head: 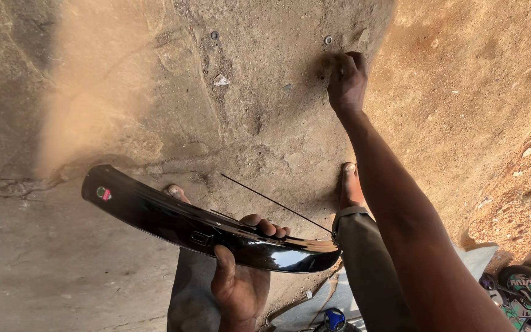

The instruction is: The person sits on the floor and assembles a bicycle mudguard by attaching a metal bracket and cable using pliers and a screwdriver. They then pick up the mudguard and walk toward a bicycle frame to position it for installation.

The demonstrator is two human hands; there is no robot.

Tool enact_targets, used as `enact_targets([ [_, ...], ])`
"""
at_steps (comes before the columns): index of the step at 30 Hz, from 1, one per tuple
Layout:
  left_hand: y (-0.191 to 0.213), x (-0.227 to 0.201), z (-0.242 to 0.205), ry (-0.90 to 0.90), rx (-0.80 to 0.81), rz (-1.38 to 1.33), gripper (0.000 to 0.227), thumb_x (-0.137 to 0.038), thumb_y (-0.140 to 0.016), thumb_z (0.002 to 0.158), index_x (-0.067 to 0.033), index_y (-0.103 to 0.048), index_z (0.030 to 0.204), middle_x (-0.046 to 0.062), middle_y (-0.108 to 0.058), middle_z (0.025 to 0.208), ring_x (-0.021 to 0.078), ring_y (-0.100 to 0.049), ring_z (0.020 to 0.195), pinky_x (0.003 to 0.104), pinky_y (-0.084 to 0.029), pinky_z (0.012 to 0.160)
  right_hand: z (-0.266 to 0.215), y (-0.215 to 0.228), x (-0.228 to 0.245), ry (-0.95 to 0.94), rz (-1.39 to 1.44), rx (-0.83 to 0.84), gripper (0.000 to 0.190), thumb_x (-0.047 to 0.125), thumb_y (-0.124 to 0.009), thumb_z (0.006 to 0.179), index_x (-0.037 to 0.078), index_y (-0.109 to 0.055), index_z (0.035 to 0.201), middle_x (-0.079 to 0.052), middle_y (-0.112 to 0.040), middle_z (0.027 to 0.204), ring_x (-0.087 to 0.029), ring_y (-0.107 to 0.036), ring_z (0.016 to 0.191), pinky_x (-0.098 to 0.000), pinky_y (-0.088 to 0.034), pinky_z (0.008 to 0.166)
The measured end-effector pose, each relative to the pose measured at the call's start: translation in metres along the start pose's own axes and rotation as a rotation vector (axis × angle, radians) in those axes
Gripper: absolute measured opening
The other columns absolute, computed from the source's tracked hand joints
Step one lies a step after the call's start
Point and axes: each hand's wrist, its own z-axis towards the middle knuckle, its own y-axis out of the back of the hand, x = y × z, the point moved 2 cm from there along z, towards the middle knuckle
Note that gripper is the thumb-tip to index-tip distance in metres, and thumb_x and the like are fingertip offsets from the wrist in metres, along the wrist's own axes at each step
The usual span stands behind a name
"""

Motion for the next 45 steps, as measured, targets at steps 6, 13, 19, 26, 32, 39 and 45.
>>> enact_targets([
  [6,0.0,0.001,-0.004,-0.008,0.034,0.002,0.07,-0.053,-0.06,0.101,0.007,-0.053,0.138,0.022,-0.066,0.12,0.0355,-0.062,0.121,0.06,-0.04,0.117,-0.045,0.001,0.031,0.429,-0.471,0.087,0.057,-0.006,-0.057,0.083,0.008,-0.066,0.137,-0.017,-0.059,0.137,-0.034,-0.057,0.117,-0.0364,-0.055,0.097],
  [13,0.002,-0.004,0.001,-0.041,0.069,-0.03,0.068,-0.051,-0.057,0.104,0.0072,-0.053,0.139,0.021,-0.066,0.122,0.0333,-0.062,0.121,0.058,-0.041,0.117,-0.037,-0.008,0.005,0.046,-0.124,0.298,0.007,0.003,-0.069,0.098,0.003,-0.075,0.098,-0.017,-0.057,0.119,-0.03,-0.058,0.106,-0.037,-0.06,0.091],
  [19,-0.005,-0.006,0.01,-0.036,0.073,-0.027,0.068,-0.051,-0.056,0.104,0.0071,-0.052,0.138,0.021,-0.066,0.121,0.0336,-0.062,0.121,0.059,-0.042,0.116,-0.027,-0.013,0.015,0.283,-0.306,0.3,0.031,-0.017,-0.06,0.085,0.004,-0.074,0.103,-0.015,-0.062,0.115,-0.027,-0.059,0.1,-0.0306,-0.062,0.083],
  [26,-0.001,-0.014,0.007,-0.017,0.034,-0.034,0.068,-0.052,-0.057,0.103,0.0068,-0.053,0.138,0.021,-0.066,0.119,0.0339,-0.062,0.12,0.06,-0.042,0.117,0.008,0.012,0.006,-0.751,1.284,0.097,0.019,-0.007,-0.058,0.074,0.006,-0.063,0.086,-0.009,-0.065,0.081,-0.019,-0.061,0.071,-0.0334,-0.06,0.066],
  [32,-0.003,-0.02,0.009,0.006,-0.032,0.016,0.071,-0.054,-0.059,0.1,0.0064,-0.054,0.136,0.022,-0.067,0.117,0.0364,-0.064,0.116,0.061,-0.043,0.115,0.033,0.003,0.009,-0.827,1.338,0.002,0.009,0.003,-0.064,0.08,0.005,-0.064,0.089,-0.011,-0.069,0.082,-0.022,-0.066,0.072,-0.0363,-0.06,0.063],
  [39,-0.002,-0.029,0.007,-0.016,-0.014,-0.037,0.069,-0.051,-0.061,0.1,0.0075,-0.055,0.135,0.022,-0.069,0.114,0.0365,-0.066,0.114,0.058,-0.045,0.11,0.06,-0.057,0.012,-0.136,0.132,-0.239,0.013,-0.002,-0.071,0.091,0.007,-0.079,0.096,-0.011,-0.072,0.099,-0.019,-0.069,0.082,-0.0273,-0.059,0.064],
  [45,0.005,-0.033,0.0,-0.024,-0.024,-0.056,0.069,-0.052,-0.061,0.1,0.0068,-0.055,0.135,0.021,-0.069,0.114,0.0348,-0.066,0.114,0.057,-0.046,0.11,0.074,-0.046,0.007,-0.194,0.024,0.107,0.011,0.003,-0.067,0.097,0.01,-0.077,0.096,-0.007,-0.072,0.096,-0.015,-0.068,0.077,-0.0269,-0.057,0.061],
])
